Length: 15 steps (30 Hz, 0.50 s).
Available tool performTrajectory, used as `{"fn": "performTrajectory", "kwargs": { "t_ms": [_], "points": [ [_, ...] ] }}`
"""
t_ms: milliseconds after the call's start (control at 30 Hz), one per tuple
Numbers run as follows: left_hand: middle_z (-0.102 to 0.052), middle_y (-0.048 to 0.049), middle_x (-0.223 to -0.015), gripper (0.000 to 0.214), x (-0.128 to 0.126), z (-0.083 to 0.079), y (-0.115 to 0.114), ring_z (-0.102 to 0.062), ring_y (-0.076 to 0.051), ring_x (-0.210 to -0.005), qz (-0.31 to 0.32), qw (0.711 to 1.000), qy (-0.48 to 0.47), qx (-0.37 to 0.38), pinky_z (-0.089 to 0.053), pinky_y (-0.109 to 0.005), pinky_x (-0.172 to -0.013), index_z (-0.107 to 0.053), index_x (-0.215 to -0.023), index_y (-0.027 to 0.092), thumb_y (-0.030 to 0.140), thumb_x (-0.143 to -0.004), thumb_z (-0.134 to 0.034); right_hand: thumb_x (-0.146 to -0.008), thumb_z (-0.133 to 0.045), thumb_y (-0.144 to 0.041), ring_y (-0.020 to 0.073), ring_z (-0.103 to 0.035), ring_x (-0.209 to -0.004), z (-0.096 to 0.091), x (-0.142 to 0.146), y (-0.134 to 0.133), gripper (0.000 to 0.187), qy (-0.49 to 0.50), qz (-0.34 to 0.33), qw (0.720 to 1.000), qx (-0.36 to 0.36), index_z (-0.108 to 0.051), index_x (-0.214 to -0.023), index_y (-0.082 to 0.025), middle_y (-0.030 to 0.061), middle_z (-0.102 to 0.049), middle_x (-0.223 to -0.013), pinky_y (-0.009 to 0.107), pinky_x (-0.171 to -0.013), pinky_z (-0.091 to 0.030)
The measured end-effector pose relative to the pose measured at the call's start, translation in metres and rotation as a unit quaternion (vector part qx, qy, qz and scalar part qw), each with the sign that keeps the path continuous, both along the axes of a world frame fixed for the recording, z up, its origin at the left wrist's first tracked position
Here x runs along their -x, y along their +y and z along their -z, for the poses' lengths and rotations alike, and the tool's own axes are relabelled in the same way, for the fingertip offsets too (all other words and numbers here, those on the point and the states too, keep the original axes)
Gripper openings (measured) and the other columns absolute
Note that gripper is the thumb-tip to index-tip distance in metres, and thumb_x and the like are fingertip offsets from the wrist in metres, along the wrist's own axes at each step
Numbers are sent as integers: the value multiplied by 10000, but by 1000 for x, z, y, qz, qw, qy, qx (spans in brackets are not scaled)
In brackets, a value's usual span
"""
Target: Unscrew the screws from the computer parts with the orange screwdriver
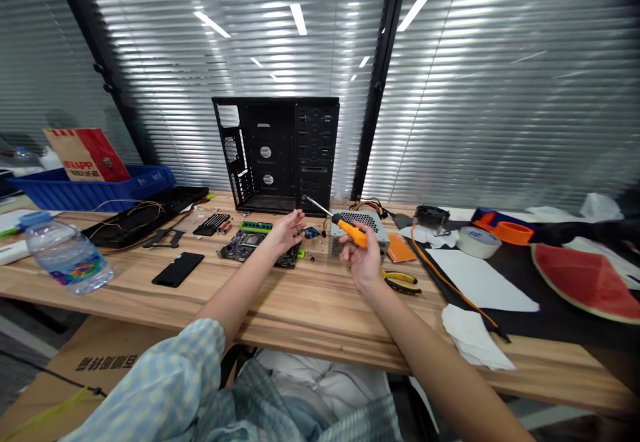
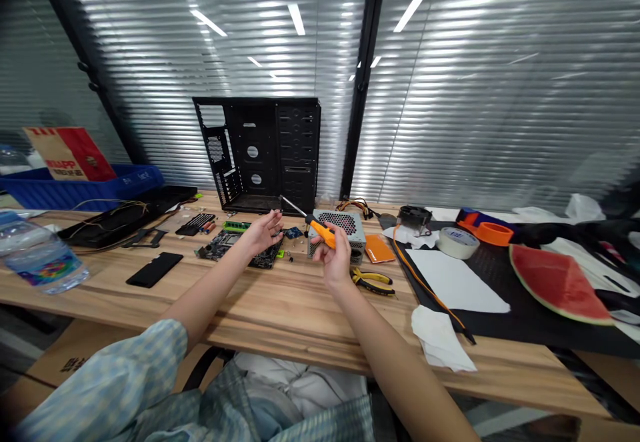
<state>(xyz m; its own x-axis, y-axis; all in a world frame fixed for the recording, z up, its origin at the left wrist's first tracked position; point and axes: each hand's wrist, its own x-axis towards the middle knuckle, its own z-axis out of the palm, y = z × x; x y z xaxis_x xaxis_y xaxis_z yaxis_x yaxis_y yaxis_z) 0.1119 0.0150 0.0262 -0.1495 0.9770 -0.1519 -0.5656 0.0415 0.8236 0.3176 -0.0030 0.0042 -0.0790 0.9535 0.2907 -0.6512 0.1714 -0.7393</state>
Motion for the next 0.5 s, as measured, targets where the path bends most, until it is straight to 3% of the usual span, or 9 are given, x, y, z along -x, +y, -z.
{"fn": "performTrajectory", "kwargs": {
  "t_ms": [500],
  "points": [
    [-704,-8,-986,273,1,3,2,-612,-138,-845,-1,1000,15,-2,-431,-290,-763,-678,-890,229,398,-717,-803,-789,-588,-562,95,-491,-378,-4,0,2,415,-12,13,1000,2,-595,-983,-196,-8,-670,-628,219,-370,-399]
  ]
}}
